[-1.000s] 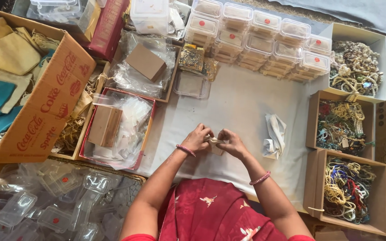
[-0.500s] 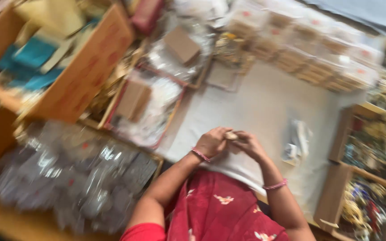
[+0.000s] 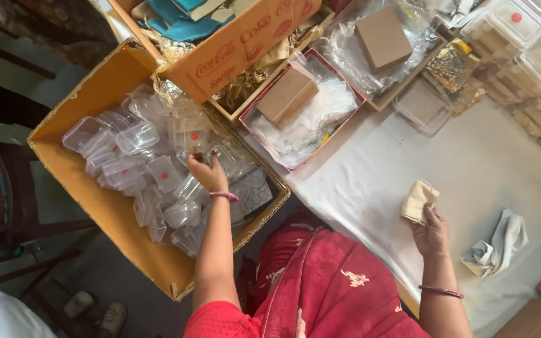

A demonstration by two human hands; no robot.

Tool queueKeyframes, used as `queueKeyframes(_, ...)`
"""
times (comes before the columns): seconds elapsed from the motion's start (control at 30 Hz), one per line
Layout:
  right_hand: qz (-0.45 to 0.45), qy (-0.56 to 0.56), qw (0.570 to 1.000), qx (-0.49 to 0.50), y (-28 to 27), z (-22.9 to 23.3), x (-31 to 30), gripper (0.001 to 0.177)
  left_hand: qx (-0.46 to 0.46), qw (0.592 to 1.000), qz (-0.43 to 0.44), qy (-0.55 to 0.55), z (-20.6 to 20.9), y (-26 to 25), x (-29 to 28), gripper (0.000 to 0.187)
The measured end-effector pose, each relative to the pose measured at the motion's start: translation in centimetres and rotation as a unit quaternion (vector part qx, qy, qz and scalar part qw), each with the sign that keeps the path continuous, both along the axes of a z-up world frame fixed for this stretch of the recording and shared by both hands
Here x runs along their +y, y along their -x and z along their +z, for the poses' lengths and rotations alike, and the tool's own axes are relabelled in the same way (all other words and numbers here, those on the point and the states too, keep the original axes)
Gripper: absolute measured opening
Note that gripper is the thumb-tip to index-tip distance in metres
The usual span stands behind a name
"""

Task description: The person picks up jewelry items from boxes, cleans them with a cloth, and places them into small plastic bags. They then put the bags into small paper pouches and finally into clear plastic containers, stacking the containers on the table.

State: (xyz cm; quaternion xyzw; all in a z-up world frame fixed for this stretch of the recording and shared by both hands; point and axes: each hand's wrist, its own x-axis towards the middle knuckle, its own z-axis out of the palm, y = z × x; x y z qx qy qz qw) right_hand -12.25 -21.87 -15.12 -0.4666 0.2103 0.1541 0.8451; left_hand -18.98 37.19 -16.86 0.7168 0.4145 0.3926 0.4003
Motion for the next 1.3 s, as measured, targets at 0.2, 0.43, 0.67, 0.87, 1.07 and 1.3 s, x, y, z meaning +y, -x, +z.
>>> queueKeyframes(0.2, -0.019, 0.022, 1.0, -0.01, 0.3, -1.4, -0.2, 0.039, 0.448, 0.855, -0.256, 0.054, -8.3, 2.9, -0.5, 0.068)
queueKeyframes(0.43, -0.03, 0.039, 0.999, -0.012, 0.5, 0.7, 1.2, 0.039, 0.637, 0.717, -0.282, 0.002, -9.7, 5.4, -2.4, 0.085)
queueKeyframes(0.67, -0.034, 0.045, 0.998, -0.012, 0.7, 0.8, 1.6, 0.038, 0.51, 0.818, -0.241, -0.111, -13.1, 5.3, 0.5, 0.029)
queueKeyframes(0.87, -0.042, 0.049, 0.998, -0.011, 0.7, 0.8, 1.8, 0.038, 0.39, 0.895, -0.188, -0.104, -7.2, 0.6, 0.9, 0.086)
queueKeyframes(1.07, -0.054, 0.074, 0.996, 0.013, 1.1, 0.3, 1.6, 0.038, 0.403, 0.9, -0.131, 0.102, -12.4, -1.4, 0.8, 0.07)
queueKeyframes(1.3, -0.068, 0.055, 0.996, 0.025, 1.3, 0.1, 1.5, 0.035, -0.057, 0.978, 0.133, -0.148, -9.3, -2.8, 3.3, 0.074)
